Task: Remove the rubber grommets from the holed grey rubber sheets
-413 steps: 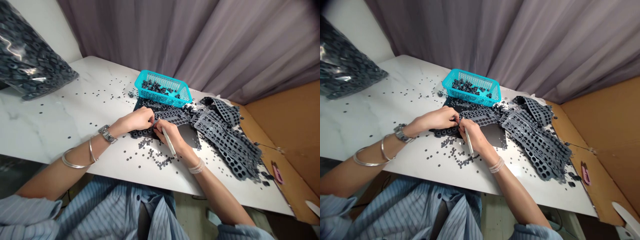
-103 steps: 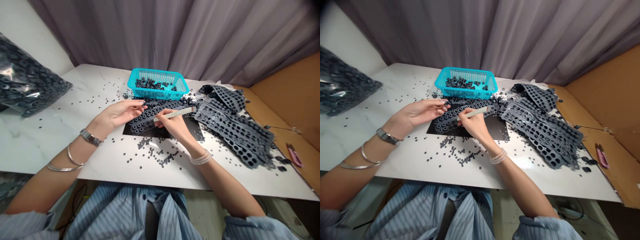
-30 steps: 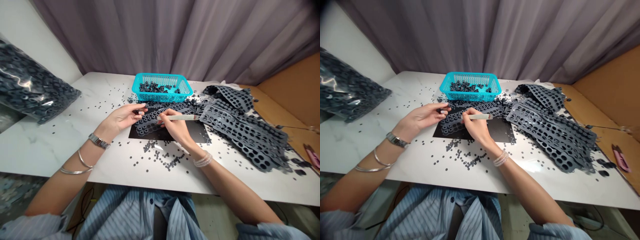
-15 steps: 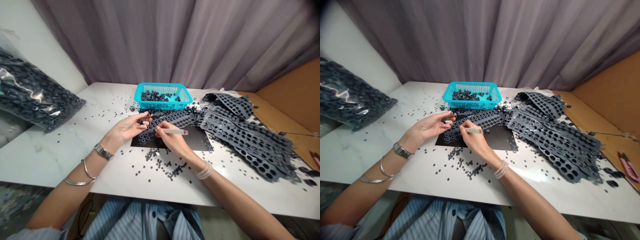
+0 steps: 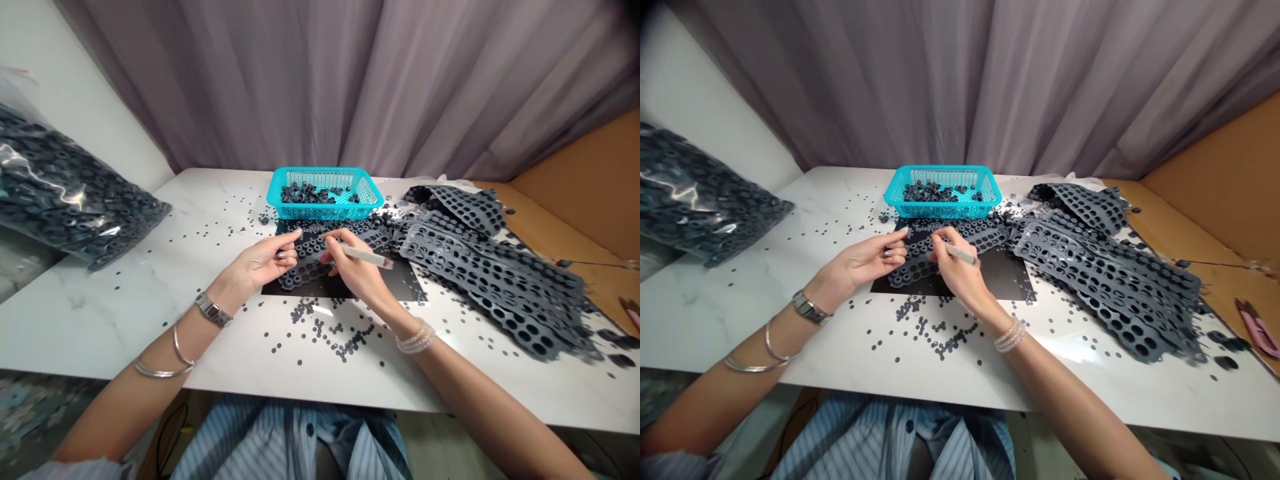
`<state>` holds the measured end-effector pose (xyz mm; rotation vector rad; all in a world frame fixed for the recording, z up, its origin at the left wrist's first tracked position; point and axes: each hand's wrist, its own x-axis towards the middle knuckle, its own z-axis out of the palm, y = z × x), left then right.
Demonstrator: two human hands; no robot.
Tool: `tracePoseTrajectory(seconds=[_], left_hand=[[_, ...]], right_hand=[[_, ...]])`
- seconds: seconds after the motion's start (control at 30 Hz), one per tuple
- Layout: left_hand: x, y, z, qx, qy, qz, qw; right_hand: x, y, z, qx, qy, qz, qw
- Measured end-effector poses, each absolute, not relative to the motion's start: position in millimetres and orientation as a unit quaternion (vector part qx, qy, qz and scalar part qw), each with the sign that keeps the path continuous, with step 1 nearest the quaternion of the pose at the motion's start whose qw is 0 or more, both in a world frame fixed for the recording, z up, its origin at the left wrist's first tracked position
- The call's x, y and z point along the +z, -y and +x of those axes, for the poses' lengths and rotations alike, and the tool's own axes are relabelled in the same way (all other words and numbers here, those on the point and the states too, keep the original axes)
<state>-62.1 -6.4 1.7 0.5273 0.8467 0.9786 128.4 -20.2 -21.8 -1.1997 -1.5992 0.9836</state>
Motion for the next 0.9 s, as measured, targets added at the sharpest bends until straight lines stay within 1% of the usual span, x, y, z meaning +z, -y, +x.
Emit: tracePoseTrajectory(seconds=[0.1,0.33,0.47,0.5,0.57,0.63,0.7,0.73,0.8,0.83,0.9], left_hand=[[-0.8,9.5,-58.5,0.429,-0.393,0.262,0.770],[-5.9,13.6,-49.9,0.406,-0.395,0.270,0.779],[-7.1,16.2,-48.0,0.387,-0.407,0.286,0.776],[-5.8,16.6,-48.5,0.384,-0.411,0.289,0.775],[-1.1,15.8,-51.3,0.392,-0.419,0.300,0.762],[5.0,13.0,-57.2,0.414,-0.432,0.323,0.733],[10.3,9.9,-64.7,0.424,-0.453,0.362,0.695],[12.2,9.2,-68.4,0.423,-0.465,0.386,0.675],[14.2,9.6,-74.2,0.414,-0.489,0.433,0.634],[14.4,10.3,-75.9,0.409,-0.499,0.451,0.617],[14.8,8.9,-77.3,0.414,-0.509,0.469,0.591]], right_hand=[[-17.4,17.3,133.2,0.401,0.651,-0.460,0.452],[-11.2,16.8,137.5,0.359,0.746,-0.402,0.390],[-7.2,14.1,137.2,0.353,0.745,-0.416,0.383],[-5.3,11.6,141.3,0.334,0.746,-0.432,0.381],[-0.8,4.6,157.5,0.255,0.746,-0.493,0.367],[3.5,-3.6,182.2,0.126,0.728,-0.588,0.331],[6.8,-10.6,208.4,-0.006,0.668,-0.687,0.286],[8.1,-13.1,219.0,-0.049,0.644,-0.715,0.268],[10.1,-15.5,231.0,-0.093,0.613,-0.737,0.269],[11.1,-15.3,231.8,-0.092,0.610,-0.733,0.286],[12.8,-13.0,225.4,-0.053,0.621,-0.702,0.344]])
